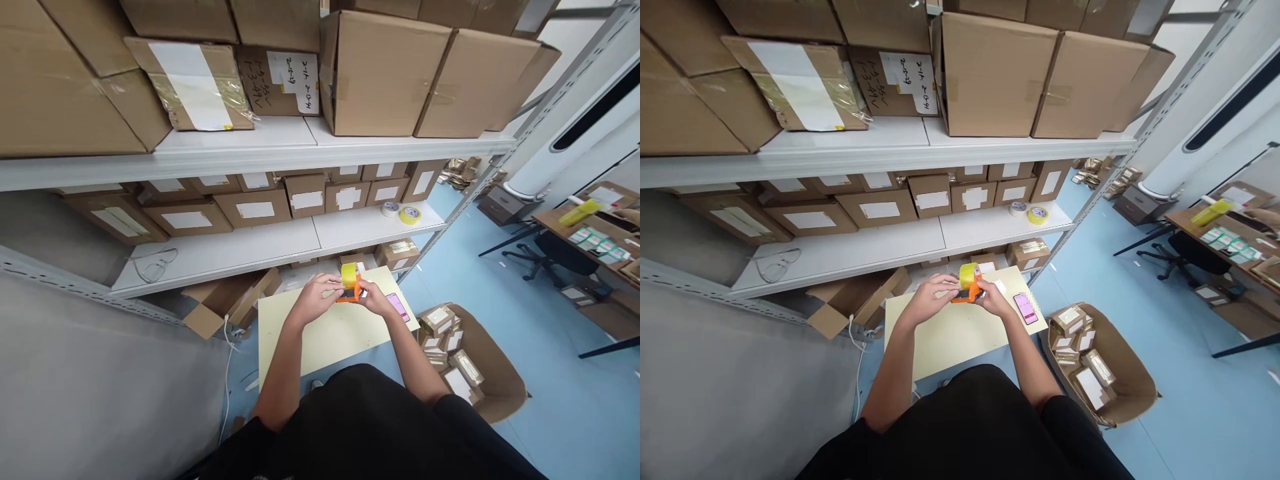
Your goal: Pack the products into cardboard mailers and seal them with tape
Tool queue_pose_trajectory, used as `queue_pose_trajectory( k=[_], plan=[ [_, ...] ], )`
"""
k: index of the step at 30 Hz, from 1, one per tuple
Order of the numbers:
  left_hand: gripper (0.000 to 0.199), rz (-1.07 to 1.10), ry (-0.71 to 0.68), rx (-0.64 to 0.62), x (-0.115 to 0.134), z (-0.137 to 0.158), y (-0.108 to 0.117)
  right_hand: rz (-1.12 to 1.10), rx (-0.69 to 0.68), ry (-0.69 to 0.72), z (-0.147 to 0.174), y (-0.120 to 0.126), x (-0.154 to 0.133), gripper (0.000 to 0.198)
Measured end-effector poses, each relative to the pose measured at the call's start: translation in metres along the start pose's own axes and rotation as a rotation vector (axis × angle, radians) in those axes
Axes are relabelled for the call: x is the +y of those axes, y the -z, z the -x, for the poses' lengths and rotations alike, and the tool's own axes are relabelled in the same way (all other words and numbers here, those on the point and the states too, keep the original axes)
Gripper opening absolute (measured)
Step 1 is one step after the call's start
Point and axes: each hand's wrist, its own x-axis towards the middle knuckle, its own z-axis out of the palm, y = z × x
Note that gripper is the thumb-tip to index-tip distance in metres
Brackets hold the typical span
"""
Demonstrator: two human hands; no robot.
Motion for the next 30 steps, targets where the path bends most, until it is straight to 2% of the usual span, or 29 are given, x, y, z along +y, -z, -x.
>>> queue_pose_trajectory(
  k=[4, 7, 10, 14, 19, 23, 26, 30],
  plan=[
    [0.022, 0.026, -0.033, 0.030, -0.010, 0.015, 0.011, 0.074, -0.038, 0.045, -0.006, -0.010, -0.009, 0.020],
    [0.025, 0.082, 0.018, 0.097, -0.019, 0.022, 0.014, 0.181, -0.057, 0.058, -0.008, -0.019, -0.014, 0.022],
    [0.025, 0.150, 0.099, 0.141, -0.028, 0.022, 0.014, 0.292, -0.022, 0.041, -0.007, -0.026, -0.015, 0.033],
    [0.023, 0.196, 0.145, 0.138, -0.036, 0.014, 0.011, 0.319, 0.007, -0.027, -0.009, -0.026, -0.007, 0.049],
    [0.025, 0.078, 0.143, 0.275, -0.033, -0.003, -0.003, 0.327, 0.050, -0.046, -0.021, -0.011, 0.009, 0.051],
    [0.026, -0.156, 0.013, 0.428, -0.018, -0.019, -0.024, 0.255, 0.048, -0.009, -0.032, 0.010, 0.017, 0.046],
    [0.022, -0.220, -0.065, 0.565, -0.007, -0.032, -0.041, 0.214, 0.057, 0.016, -0.039, 0.030, 0.021, 0.047],
    [0.023, -0.148, 0.032, 0.661, 0.006, -0.049, -0.058, 0.199, 0.064, 0.024, -0.048, 0.054, 0.023, 0.049]
  ],
)
